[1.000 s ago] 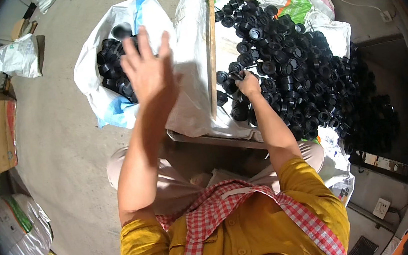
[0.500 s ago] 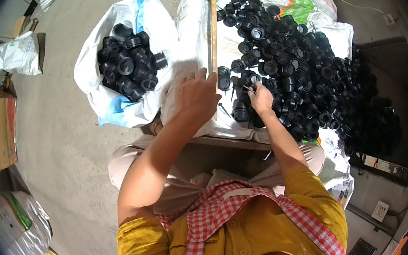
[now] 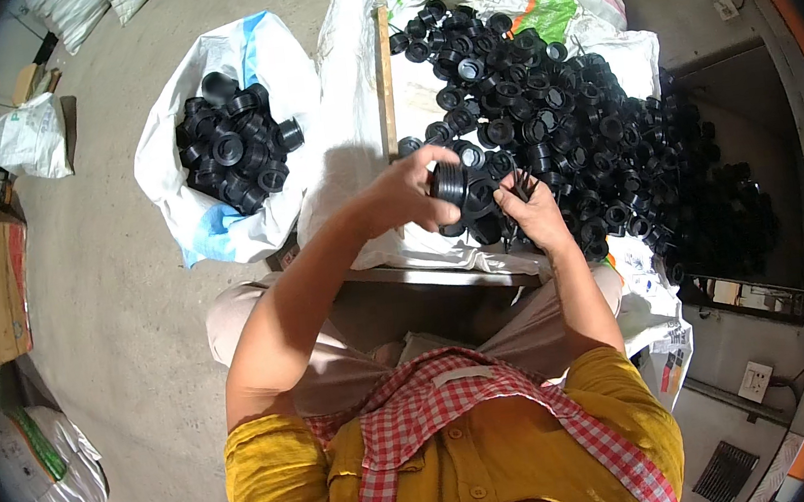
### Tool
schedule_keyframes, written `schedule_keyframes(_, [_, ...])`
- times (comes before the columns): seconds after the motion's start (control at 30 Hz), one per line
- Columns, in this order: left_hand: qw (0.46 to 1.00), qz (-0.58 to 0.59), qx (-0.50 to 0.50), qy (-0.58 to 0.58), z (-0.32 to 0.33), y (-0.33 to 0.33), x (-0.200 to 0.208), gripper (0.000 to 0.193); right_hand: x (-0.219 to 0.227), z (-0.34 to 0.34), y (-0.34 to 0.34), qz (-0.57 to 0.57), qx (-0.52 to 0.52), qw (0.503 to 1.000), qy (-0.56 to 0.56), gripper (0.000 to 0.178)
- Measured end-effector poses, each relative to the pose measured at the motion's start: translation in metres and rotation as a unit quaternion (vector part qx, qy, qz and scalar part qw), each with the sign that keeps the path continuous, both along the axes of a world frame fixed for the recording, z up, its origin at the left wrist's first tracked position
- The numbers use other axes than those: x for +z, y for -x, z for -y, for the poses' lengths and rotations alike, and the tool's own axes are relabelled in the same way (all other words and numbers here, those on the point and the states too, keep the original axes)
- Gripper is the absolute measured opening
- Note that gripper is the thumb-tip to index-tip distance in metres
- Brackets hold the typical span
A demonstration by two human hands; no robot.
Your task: The person sits on the floor and repeatedly picks up black plastic components from a pile, presses them together by hand, and places the assembled units into a white sack. The process continues with consistent hand movements and no tools used.
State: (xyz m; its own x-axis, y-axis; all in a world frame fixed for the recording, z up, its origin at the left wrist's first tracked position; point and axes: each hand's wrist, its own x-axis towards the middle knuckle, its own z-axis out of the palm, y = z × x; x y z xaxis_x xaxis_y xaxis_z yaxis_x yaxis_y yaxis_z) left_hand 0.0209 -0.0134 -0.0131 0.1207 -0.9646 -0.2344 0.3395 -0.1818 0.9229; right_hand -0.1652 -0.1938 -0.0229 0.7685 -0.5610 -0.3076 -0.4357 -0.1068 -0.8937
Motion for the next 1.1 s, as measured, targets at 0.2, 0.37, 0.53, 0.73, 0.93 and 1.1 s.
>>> schedule_keyframes(0.2, [0.99,-0.105,0.066,-0.074,-0.004,0.009,0.002,0.073,0.01,-0.031,-0.004,0.065,0.074,0.97,0.221,0.059])
schedule_keyframes(0.37, [0.988,-0.148,0.033,0.01,-0.006,0.015,-0.006,0.073,0.025,-0.041,-0.009,0.103,0.201,0.925,0.306,0.036])
schedule_keyframes(0.53, [0.959,-0.26,0.098,0.046,-0.008,0.015,-0.008,0.071,0.03,-0.039,-0.005,0.088,0.171,0.945,0.265,0.032])
schedule_keyframes(0.73, [0.975,-0.218,0.044,0.022,-0.012,0.023,0.009,0.067,0.033,-0.04,0.0,0.095,0.204,0.915,0.334,0.029])
schedule_keyframes(0.93, [0.996,-0.05,0.006,-0.077,-0.015,0.018,0.008,0.062,0.037,-0.028,0.001,0.131,0.263,0.869,0.399,0.023])
schedule_keyframes(1.1, [0.947,0.31,0.019,-0.083,-0.009,0.036,0.001,0.03,0.03,-0.034,0.004,0.104,0.192,0.953,0.208,0.02])
